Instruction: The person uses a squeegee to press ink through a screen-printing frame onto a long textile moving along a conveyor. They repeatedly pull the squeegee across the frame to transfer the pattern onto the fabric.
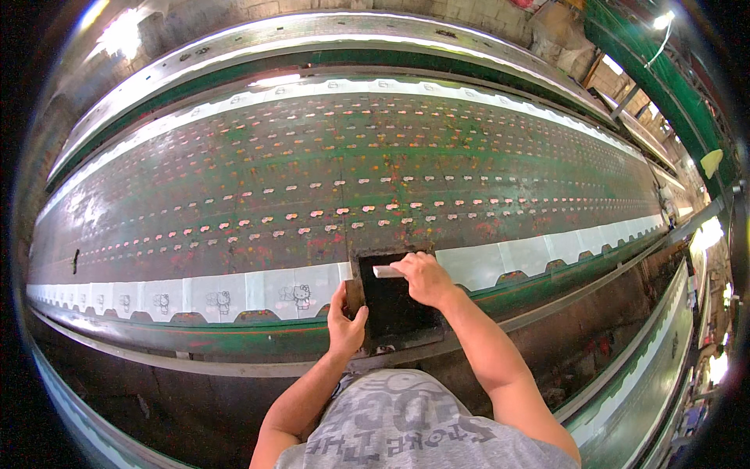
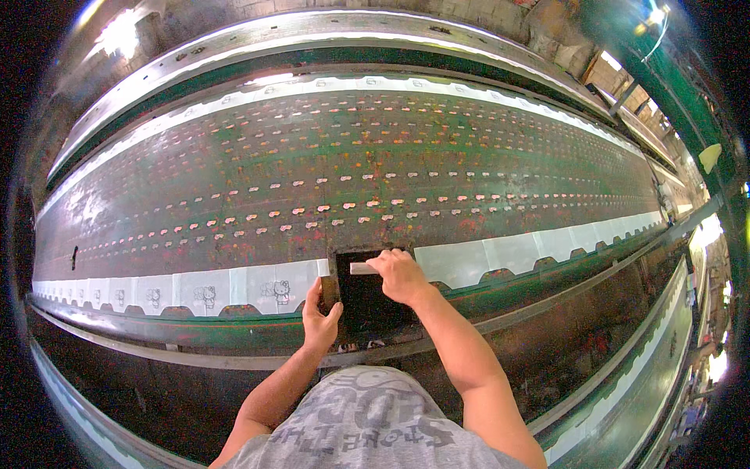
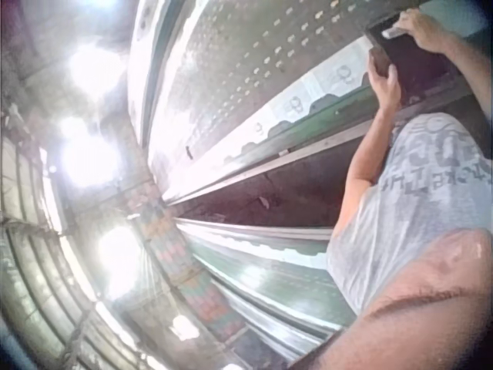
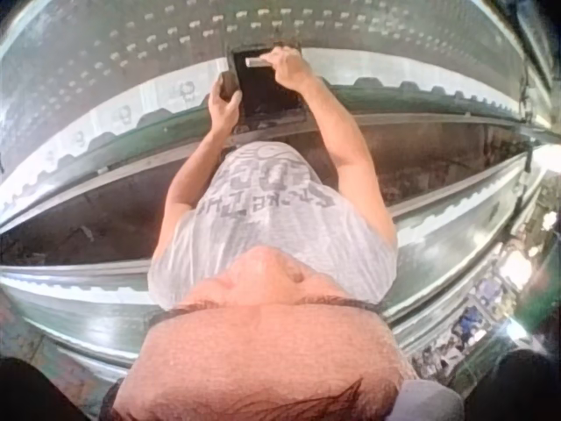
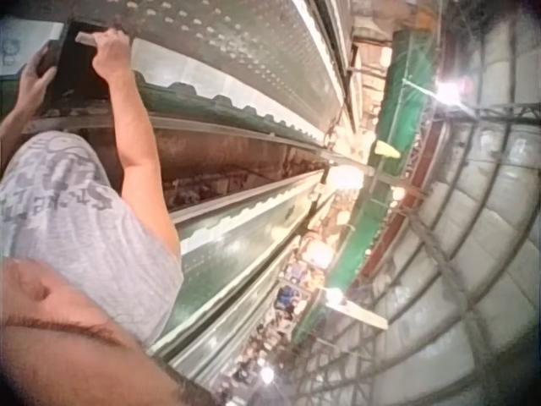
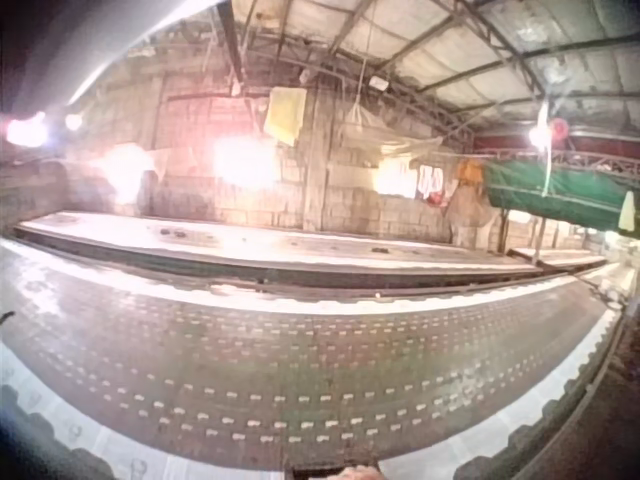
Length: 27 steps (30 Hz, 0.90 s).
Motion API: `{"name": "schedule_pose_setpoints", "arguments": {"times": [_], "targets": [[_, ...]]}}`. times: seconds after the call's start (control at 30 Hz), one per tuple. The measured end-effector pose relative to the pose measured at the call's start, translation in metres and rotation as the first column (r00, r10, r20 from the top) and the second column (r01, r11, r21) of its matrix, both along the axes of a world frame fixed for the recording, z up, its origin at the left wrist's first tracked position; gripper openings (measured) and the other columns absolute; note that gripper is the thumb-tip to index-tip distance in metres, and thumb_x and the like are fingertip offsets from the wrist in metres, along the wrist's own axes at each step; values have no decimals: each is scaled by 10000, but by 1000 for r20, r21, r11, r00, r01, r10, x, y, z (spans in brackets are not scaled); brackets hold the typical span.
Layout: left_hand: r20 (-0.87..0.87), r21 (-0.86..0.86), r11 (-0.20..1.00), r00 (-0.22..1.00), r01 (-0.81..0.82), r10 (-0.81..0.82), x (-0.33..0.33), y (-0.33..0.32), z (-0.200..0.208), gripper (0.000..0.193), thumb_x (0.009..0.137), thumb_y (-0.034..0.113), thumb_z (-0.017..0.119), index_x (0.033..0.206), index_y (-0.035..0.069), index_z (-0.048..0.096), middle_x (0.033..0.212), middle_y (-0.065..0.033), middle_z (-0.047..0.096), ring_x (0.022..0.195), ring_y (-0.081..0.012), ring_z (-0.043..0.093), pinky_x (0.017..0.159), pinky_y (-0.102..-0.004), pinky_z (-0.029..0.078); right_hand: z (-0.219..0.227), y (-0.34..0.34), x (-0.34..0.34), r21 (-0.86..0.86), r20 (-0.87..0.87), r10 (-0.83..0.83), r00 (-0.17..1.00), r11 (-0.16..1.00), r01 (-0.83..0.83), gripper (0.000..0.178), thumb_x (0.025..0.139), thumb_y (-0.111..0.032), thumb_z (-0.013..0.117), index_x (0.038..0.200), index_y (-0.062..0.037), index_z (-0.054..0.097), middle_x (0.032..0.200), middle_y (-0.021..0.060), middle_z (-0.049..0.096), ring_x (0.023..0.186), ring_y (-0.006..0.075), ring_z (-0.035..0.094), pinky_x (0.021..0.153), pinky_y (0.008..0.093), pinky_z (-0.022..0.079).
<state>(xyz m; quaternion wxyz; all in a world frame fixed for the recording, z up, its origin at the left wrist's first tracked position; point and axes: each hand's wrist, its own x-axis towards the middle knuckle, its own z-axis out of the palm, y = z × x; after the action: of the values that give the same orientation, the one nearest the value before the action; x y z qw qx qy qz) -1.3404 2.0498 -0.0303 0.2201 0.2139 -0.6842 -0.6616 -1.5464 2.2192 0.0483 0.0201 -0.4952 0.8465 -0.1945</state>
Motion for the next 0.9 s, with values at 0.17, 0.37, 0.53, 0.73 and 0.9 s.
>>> {"name": "schedule_pose_setpoints", "arguments": {"times": [0.17,0.37,0.53,0.73,0.9], "targets": [[-35,51,999,999,-9,11,-1,4,-7,824,1010,-21,757,1746,19,389,1544,-164,614,1409,-257,620,1194,-396,498,14,28,57,60,-8,33,999,998,-32,475,906,9,645,1343,-117,783,1200,108,760,1099,370,690,1008,517,545],[8,51,998,999,-40,40,-5,11,-2,867,984,-5,765,1757,19,374,1595,-181,575,1451,-290,593,1227,-417,470,10,62,114,4,-28,60,998,998,-60,362,916,-66,679,1262,-103,776,1179,108,723,1101,353,660,990,507,531],[38,-164,981,993,-102,109,-9,23,2,953,896,11,775,1756,-4,364,1623,-222,542,1515,-335,538,1270,-432,423,10,73,121,14,102,68,992,997,-70,345,951,-123,730,1290,-77,768,1260,121,714,1184,366,658,1057,517,530],[-35,-134,974,983,-182,179,-18,35,12,996,778,-103,662,1738,-21,409,1649,-200,547,1522,-302,539,1290,-408,399,11,115,105,-263,164,-42,986,961,84,382,987,-260,856,1314,-73,793,1368,155,734,1332,376,653,1134,493,520],[-100,-222,964,987,-148,129,-39,77,33,1014,777,-100,653,1753,-32,387,1695,-195,517,1550,-300,521,1317,-407,372,-26,182,80,-400,447,-288,847,782,478,341,993,-168,844,1293,-14,792,1314,210,761,1255,402,719,1101,483,568]]}}
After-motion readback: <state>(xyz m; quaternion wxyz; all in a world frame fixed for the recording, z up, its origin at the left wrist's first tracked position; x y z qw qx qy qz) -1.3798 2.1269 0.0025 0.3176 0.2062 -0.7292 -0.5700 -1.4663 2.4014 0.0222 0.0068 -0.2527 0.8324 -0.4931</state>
